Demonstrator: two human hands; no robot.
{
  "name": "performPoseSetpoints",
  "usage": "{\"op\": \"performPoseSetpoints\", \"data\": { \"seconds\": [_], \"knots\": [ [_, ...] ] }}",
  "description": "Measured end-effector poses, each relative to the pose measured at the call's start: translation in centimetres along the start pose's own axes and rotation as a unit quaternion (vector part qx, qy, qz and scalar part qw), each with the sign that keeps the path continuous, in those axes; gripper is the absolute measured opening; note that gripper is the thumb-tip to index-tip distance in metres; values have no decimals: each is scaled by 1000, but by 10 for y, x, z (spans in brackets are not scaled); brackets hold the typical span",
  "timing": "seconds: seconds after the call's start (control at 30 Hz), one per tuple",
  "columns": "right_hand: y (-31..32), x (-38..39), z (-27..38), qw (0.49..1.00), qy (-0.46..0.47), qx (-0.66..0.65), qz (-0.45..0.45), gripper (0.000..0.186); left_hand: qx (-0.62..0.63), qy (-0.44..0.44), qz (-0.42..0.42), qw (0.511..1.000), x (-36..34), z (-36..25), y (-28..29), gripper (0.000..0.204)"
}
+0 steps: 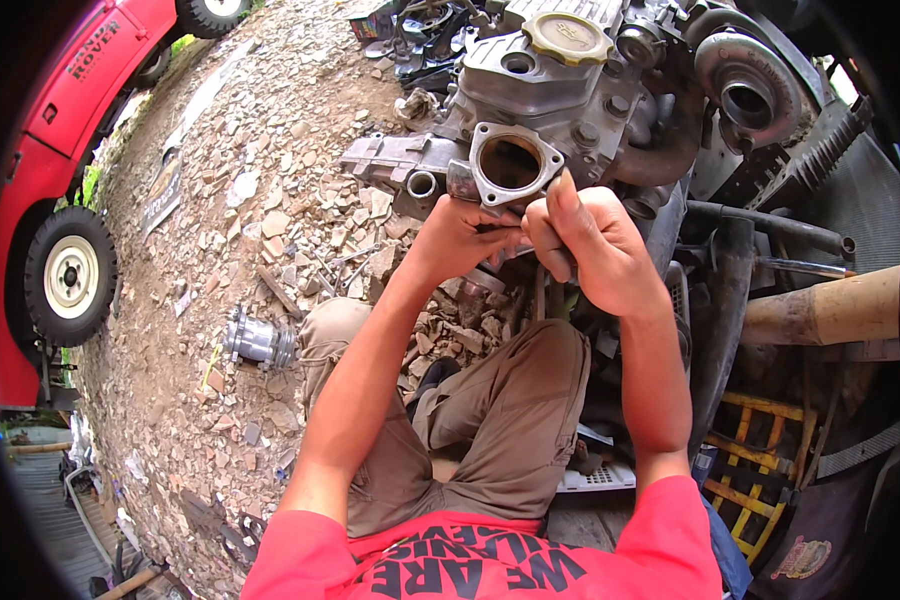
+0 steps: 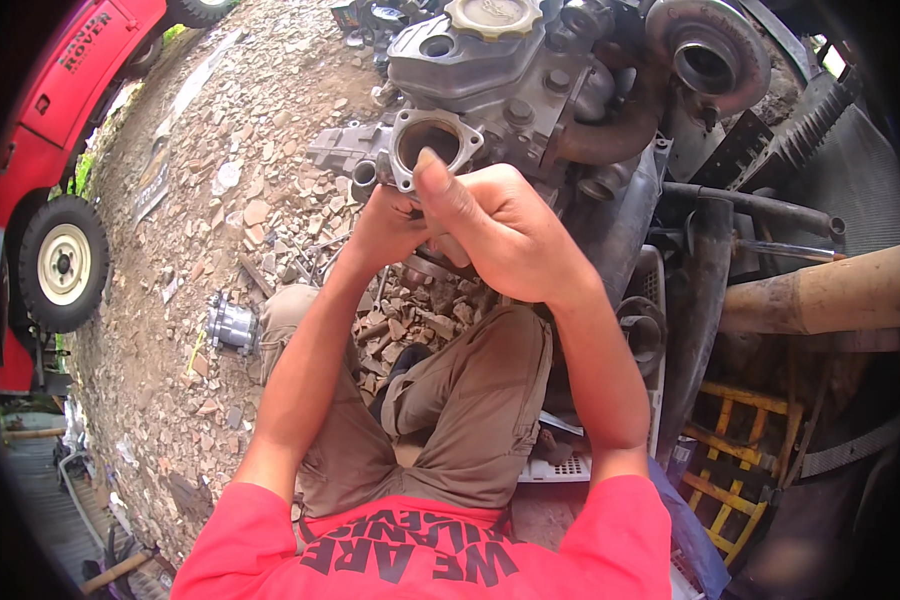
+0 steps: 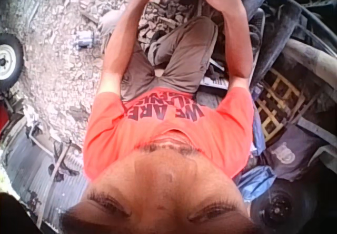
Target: The person sits on the ground and uses a wrench to loosen and remove bolts from a car engine block. They manipulate the engine components by hand and continue to work on the engine assembly.
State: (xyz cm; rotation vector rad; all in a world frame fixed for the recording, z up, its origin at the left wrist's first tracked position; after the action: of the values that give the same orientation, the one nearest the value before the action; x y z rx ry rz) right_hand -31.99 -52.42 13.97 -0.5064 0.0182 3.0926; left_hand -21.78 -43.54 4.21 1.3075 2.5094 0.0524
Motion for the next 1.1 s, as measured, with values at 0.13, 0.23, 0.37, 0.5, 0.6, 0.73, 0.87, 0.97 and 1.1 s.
{"op": "performPoseSetpoints", "data": {
  "seconds": [0.13,0.23,0.37,0.5,0.6,0.73,0.87,0.97,1.1],
  "knots": [
    [-6,-7,17,996,51,38,68,65,-101,15,5,995,0,-4,3,12],
    [-4,-5,13,990,60,58,113,66,-22,-11,-24,999,-5,-4,0,12],
    [14,14,2,985,127,53,101,58,-14,-1,-7,1000,-1,8,-3,9],
    [14,18,1,972,229,24,43,55,-41,-7,-14,999,-2,4,-5,12],
    [20,28,-3,956,283,4,75,48,-70,102,-5,992,5,4,-1,23],
    [45,86,-61,918,303,-253,-20,55,-6,139,-22,990,15,9,-4,28],
    [45,88,-84,882,325,-332,-76,57,-50,69,-23,996,15,8,0,18],
    [46,87,-83,882,326,-330,-85,59,-32,104,-39,993,18,12,0,19],
    [47,88,-79,891,294,-327,-111,58,-52,8,-23,998,10,2,-3,10]
  ]
}}
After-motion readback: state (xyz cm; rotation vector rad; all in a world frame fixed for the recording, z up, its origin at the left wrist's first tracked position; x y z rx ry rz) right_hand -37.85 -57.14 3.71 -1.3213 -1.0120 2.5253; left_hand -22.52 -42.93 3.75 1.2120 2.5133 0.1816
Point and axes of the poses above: each hand's wrist, its own x-axis away from the middle knuckle, its own y-axis out of the back of the hand, z = x × y, the point moved 5 cm from there along -x, towards the middle knuckle, and after that the axes turned 2 degrees about -z, right-handed, at the moved point
